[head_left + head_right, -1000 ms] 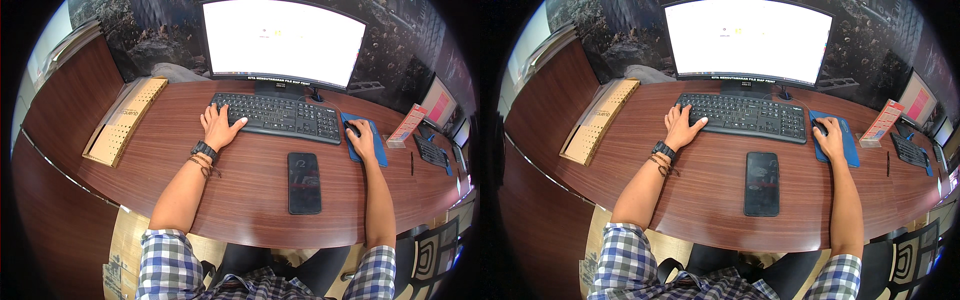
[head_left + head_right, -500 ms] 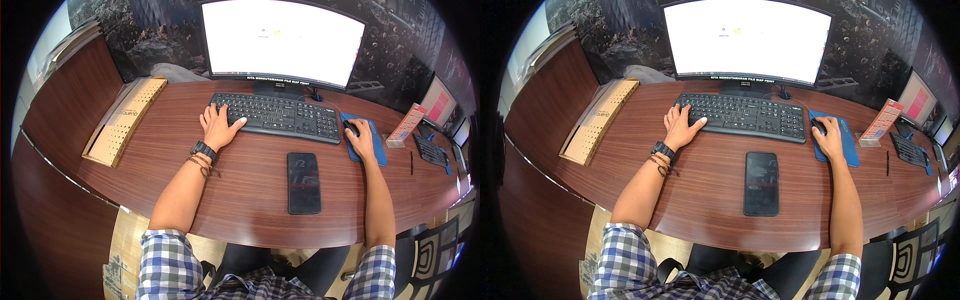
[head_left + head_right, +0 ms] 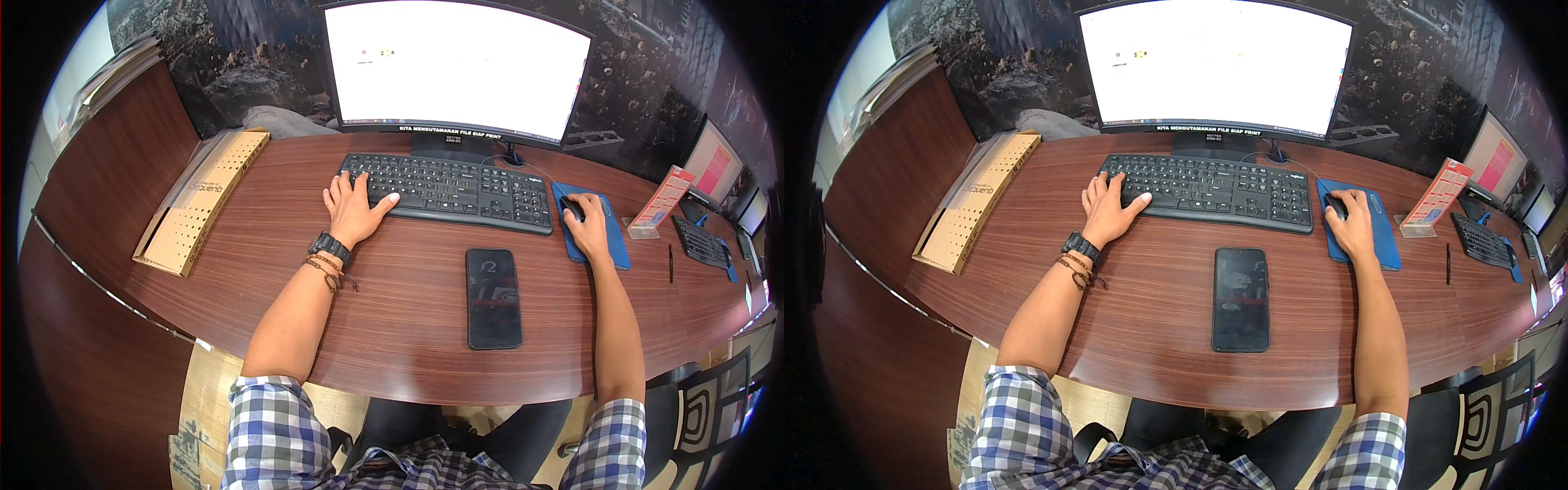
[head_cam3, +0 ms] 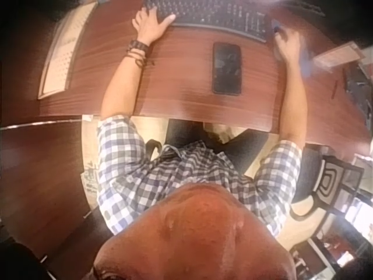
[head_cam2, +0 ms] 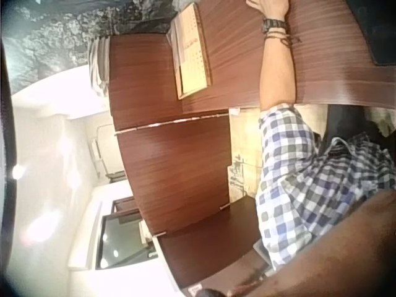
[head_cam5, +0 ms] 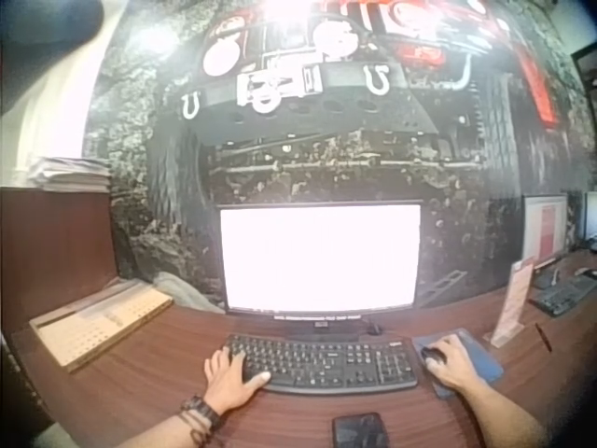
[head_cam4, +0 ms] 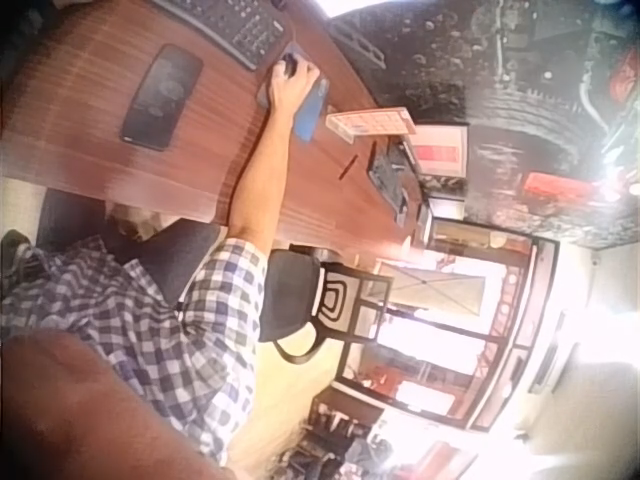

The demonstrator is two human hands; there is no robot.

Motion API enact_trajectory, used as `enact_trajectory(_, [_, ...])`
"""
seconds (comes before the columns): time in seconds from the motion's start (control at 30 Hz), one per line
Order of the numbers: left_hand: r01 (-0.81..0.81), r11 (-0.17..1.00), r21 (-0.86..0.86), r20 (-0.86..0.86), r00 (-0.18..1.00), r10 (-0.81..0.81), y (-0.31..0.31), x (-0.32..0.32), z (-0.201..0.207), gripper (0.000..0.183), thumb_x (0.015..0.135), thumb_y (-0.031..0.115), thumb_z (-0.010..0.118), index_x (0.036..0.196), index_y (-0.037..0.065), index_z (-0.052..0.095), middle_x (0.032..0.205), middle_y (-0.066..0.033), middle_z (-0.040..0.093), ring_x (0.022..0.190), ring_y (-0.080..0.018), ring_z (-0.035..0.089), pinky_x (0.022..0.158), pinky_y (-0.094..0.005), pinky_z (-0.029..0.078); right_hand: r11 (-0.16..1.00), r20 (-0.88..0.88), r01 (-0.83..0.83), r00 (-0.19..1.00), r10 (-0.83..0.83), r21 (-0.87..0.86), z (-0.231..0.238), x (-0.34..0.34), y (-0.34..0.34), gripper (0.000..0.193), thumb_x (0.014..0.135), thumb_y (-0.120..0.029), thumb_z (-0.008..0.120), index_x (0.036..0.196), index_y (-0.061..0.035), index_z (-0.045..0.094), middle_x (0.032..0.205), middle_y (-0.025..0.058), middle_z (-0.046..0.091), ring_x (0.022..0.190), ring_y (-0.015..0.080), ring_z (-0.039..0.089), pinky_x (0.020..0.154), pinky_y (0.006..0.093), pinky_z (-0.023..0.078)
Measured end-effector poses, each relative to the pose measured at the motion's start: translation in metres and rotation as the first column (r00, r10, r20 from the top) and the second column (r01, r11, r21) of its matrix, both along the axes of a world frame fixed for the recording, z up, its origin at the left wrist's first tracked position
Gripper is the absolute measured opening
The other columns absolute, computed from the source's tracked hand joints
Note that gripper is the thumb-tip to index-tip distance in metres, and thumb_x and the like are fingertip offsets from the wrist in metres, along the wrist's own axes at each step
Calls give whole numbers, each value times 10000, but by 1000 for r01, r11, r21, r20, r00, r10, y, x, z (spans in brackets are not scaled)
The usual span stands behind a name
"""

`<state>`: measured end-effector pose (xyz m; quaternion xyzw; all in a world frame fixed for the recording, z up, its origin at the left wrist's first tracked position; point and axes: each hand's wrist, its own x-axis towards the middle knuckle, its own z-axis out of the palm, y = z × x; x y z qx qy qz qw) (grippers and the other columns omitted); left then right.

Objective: Operating a digital printing workflow by selecting files on a computer and navigating a print management interface.

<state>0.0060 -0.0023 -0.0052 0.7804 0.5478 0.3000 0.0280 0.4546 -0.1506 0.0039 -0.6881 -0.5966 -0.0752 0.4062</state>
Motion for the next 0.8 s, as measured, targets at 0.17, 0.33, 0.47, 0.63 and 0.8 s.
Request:
enact_trajectory(0.17, [1,1000,-3,-1,1000,-1,-1,0,1,923,883,698,597,1452,-18,470,1533,-355,288,1480,-478,159,1188,-632,48,1000,4,15,1000,-15,2,-1,0,1,343,837,-197,690,1151,-56,694,1207,172,591,1140,360,599,991,418,475])
enact_trajectory(0.33, [6,1000,-8,6,1000,-6,-1,1,2,919,887,695,594,1450,-21,470,1529,-354,292,1480,-475,161,1187,-635,48,998,15,69,998,-69,-15,1,1,0,334,823,-185,670,1129,-54,694,1185,171,596,1119,369,604,981,423,480])
enact_trajectory(0.47, [9,1000,-4,1,1000,-9,-2,0,2,919,889,694,593,1450,-23,468,1528,-355,292,1477,-474,165,1185,-636,51,998,0,68,998,-68,-16,2,-1,-1,329,818,-177,661,1121,-55,695,1178,169,597,1119,369,603,979,424,480])
enact_trajectory(0.63, [10,1000,-8,-2,1000,-10,-2,1,2,917,891,689,594,1452,-24,463,1530,-354,287,1477,-472,164,1184,-633,53,999,-5,31,999,-31,14,1,0,-1,348,826,-191,678,1147,-57,695,1198,169,595,1129,363,603,989,420,477])
enact_trajectory(0.8, [8,1000,-8,-9,1000,-8,-1,0,1,915,892,687,595,1452,-24,463,1530,-354,288,1477,-471,161,1184,-633,52,1000,2,31,1000,-31,0,0,1,0,355,827,-194,688,1152,-51,697,1202,171,595,1135,362,601,994,420,474])
